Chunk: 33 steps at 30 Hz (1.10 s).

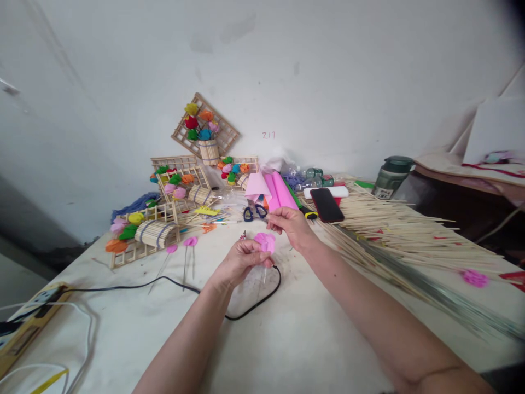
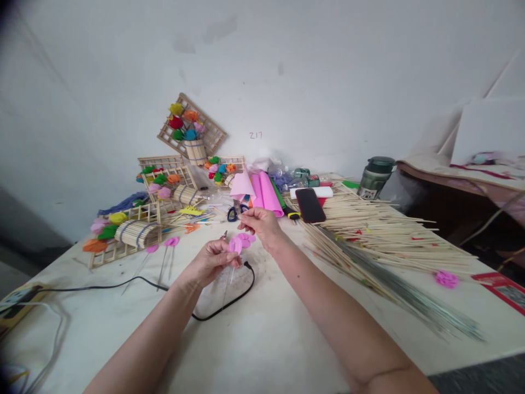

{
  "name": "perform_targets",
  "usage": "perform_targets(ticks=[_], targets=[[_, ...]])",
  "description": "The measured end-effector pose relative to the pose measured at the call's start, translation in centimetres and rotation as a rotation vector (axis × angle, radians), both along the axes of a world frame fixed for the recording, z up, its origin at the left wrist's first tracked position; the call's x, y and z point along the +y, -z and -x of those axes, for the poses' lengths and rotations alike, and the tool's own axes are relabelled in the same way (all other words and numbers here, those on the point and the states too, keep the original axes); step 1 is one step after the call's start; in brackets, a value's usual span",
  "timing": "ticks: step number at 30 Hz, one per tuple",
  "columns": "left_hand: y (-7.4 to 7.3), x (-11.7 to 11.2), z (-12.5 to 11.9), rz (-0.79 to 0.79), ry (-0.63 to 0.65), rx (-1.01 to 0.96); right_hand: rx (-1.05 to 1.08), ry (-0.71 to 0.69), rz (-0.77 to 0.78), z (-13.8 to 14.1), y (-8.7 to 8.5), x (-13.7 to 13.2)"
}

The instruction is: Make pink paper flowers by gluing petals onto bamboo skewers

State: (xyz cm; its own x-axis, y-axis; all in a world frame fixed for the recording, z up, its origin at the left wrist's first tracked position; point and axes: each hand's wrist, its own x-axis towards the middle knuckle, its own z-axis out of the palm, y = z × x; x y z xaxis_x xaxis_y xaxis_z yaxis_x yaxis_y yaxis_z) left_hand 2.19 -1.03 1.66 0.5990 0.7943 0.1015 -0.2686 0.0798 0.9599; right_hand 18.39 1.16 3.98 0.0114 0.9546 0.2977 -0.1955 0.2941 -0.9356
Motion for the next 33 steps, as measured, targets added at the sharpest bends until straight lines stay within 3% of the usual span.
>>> perform_targets(ticks=[7,13,16,22,24,30,33], targets=[[0.0,0.0,-0.1,-0.032,-0.039,-0.01,-0.005,0.088,-0.083,0.9,0.4,-0.3],[-0.3,0.4,0.2,-0.059,-0.193,-0.015,-0.143,-0.202,0.091,0.5,0.7,-0.4],[-0.3,0.6,0.2,-0.072,-0.23,-0.033,-0.176,-0.258,0.101,0.5,1.1,-0.2],[-0.2,1.0,0.2,0.022,-0.303,-0.174,-0.158,0.001,-0.064,0.3,0.7,0.1],[-0.2,1.3,0.5,0.062,-0.344,-0.223,-0.221,0.025,-0.135,-0.1,0.0,-0.1],[0.0,1.9,1.1,0.161,-0.409,-0.275,-0.573,-0.268,-0.078,-0.4,-1.0,-1.4],[0.2,2.0,1.1,0.183,-0.421,-0.289,-0.665,-0.309,-0.068,0.2,-1.2,-2.0]])
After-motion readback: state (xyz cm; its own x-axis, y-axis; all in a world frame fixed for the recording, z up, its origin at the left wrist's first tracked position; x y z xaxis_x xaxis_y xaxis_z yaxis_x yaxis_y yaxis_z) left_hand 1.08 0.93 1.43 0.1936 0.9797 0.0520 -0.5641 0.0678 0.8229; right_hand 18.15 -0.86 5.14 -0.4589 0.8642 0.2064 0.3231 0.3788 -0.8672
